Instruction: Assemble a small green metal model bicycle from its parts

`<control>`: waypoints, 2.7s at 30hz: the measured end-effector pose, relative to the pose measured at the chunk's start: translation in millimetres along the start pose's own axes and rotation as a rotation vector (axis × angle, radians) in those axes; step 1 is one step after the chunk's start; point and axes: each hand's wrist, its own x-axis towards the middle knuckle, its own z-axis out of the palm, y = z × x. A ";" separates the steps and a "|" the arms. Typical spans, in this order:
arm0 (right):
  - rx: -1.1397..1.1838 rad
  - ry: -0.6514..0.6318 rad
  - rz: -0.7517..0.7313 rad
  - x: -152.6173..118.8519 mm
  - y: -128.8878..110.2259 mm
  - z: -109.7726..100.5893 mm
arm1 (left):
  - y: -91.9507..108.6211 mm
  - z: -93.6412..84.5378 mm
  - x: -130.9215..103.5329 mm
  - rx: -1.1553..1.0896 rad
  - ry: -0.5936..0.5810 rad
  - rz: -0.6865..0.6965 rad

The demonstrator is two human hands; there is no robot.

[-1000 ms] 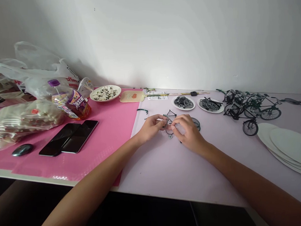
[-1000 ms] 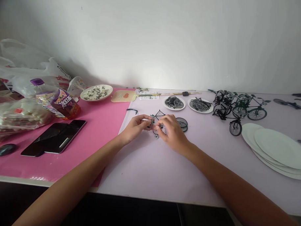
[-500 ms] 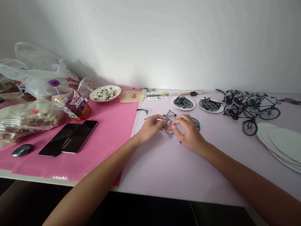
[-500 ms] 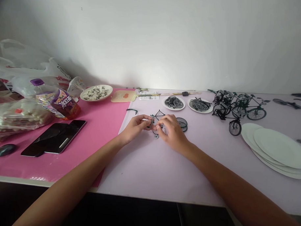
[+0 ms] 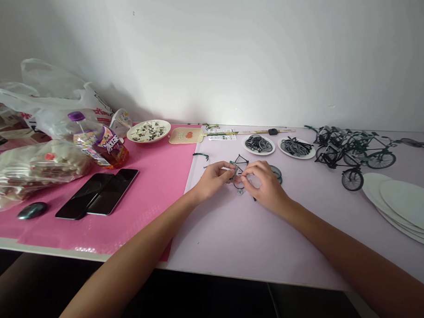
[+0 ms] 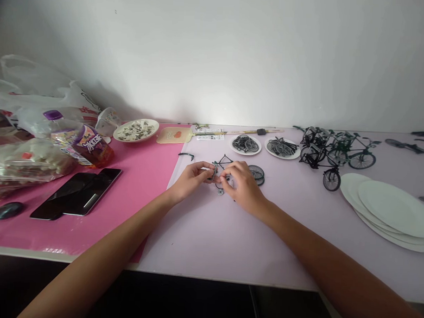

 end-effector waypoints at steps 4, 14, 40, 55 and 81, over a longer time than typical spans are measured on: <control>0.020 0.011 -0.006 0.5 -1.2 -0.5 | -0.7 -0.4 -0.1 -0.009 -0.008 0.007; 0.068 0.002 -0.020 0.1 -2.7 -0.3 | -6.0 0.0 3.4 -0.050 -0.023 0.006; 0.083 -0.010 -0.005 -1.3 1.2 0.6 | -8.1 -2.6 2.8 -0.034 -0.094 0.014; 0.072 -0.019 0.014 -0.9 -0.3 0.3 | -8.8 -2.2 3.2 -0.045 -0.100 0.012; 0.096 -0.057 0.026 -1.5 -0.4 -0.3 | -6.8 -1.6 1.0 -0.058 -0.116 0.006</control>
